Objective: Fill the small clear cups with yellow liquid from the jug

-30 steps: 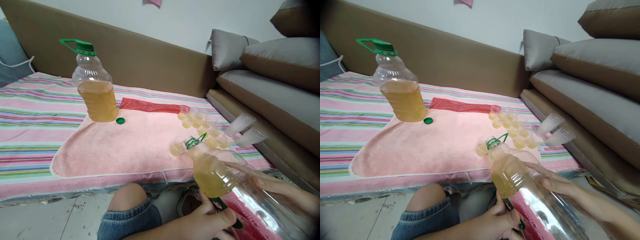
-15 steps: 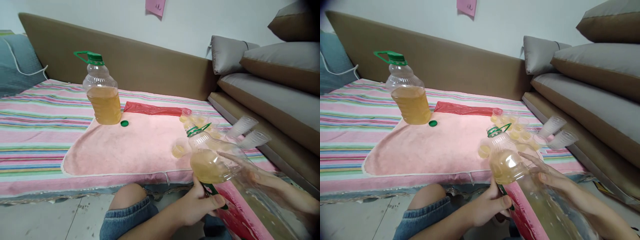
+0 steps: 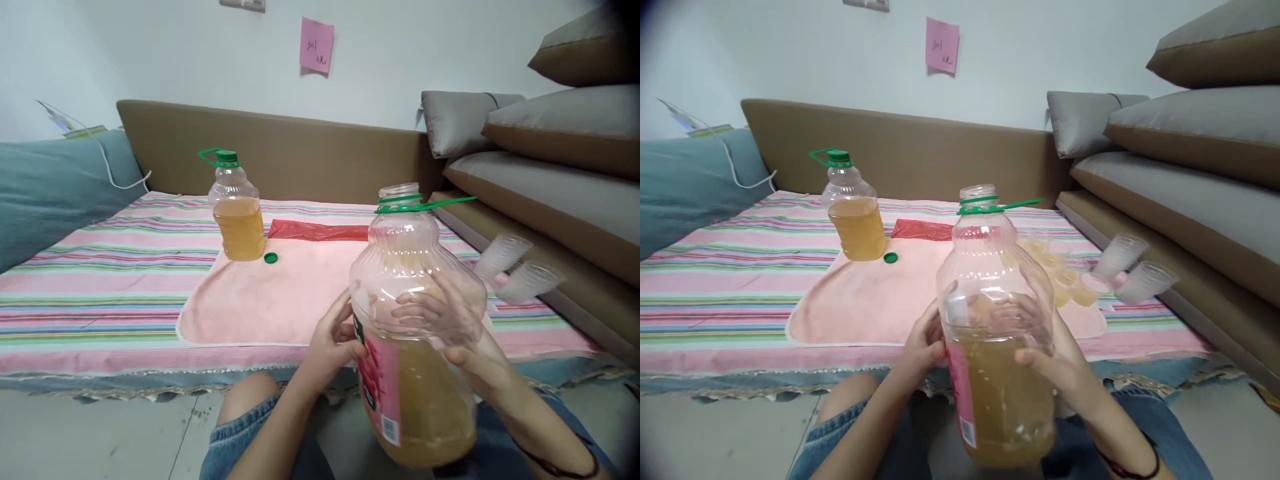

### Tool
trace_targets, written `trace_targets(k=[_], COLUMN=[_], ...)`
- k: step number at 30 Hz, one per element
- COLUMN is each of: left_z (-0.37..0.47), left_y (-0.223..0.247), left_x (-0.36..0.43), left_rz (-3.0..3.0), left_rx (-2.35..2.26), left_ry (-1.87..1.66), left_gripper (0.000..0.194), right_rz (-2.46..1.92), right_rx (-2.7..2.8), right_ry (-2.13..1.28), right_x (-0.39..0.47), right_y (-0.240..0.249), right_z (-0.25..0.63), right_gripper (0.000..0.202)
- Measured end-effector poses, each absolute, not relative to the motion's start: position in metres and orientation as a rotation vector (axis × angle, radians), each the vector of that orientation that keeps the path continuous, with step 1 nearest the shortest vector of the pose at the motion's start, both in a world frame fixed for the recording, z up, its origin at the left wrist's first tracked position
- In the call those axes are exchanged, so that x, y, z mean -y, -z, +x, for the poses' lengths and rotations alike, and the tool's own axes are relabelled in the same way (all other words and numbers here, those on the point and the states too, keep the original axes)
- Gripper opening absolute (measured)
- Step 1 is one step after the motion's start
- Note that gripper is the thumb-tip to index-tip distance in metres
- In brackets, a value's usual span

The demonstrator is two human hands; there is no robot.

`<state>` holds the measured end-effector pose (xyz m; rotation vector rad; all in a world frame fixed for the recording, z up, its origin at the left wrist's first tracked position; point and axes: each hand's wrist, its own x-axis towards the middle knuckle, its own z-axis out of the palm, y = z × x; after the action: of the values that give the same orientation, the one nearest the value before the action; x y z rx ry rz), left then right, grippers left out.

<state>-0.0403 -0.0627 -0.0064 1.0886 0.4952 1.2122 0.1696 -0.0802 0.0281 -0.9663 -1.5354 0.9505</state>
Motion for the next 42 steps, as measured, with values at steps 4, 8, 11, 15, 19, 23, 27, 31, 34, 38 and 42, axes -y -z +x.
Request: trace_targets(k=[4, 8, 11, 15, 19, 23, 27, 31, 34, 38, 42], left_z=[-0.074, -0.107, -0.124, -0.135, -0.139, -0.133, -0.13, -0.14, -0.147, -0.142, -0.132], left_y=[0.013, 0.008, -0.003, -0.009, -0.001, 0.009, 0.016, 0.019, 0.019, 0.017, 0.015], left_x=[0.057, 0.063, 0.075, 0.09, 0.093, 0.091, 0.089, 0.087, 0.086, 0.086, 0.084], left_rz=[1.111, 1.092, 1.047, 0.927, 0.882, 0.869, 0.831, 0.831, 0.843, 0.785, 0.781], left_rx=[-0.617, -0.789, -1.024, -1.411, -1.522, -1.595, -1.634, -1.571, -1.535, -1.601, -1.608], left_ry=[-1.472, -1.702, -1.899, -2.072, -2.054, -2.005, -1.998, -1.853, -1.769, -1.825, -1.831], left_gripper=[0.089, 0.071, 0.051, 0.042, 0.048, 0.066, 0.072, 0.093, 0.102, 0.09, 0.076], right_rz=[-0.754, -0.612, -0.521, -0.46, -0.436, -0.418, -0.413, -0.411, -0.411, -0.434, -0.484], right_rx=[1.473, 1.494, 1.508, 1.522, 1.52, 1.518, 1.524, 1.532, 1.549, 1.584, 1.603], right_ry=[-1.005, -0.942, -0.913, -0.899, -0.879, -0.884, -0.903, -0.932, -0.95, -0.99, -1.026], right_x=[0.071, 0.051, 0.032, 0.005, -0.024, -0.053, -0.074, -0.084, -0.088, -0.09, -0.075], right_y=[-0.021, -0.014, -0.009, 0.0, 0.012, 0.025, 0.032, 0.033, 0.036, 0.039, 0.02], right_z=[0.118, 0.064, 0.025, -0.024, -0.065, -0.096, -0.116, -0.126, -0.128, -0.125, -0.11], right_gripper=[0.106, 0.105, 0.102, 0.106, 0.108, 0.104, 0.103, 0.104, 0.106, 0.106, 0.105])
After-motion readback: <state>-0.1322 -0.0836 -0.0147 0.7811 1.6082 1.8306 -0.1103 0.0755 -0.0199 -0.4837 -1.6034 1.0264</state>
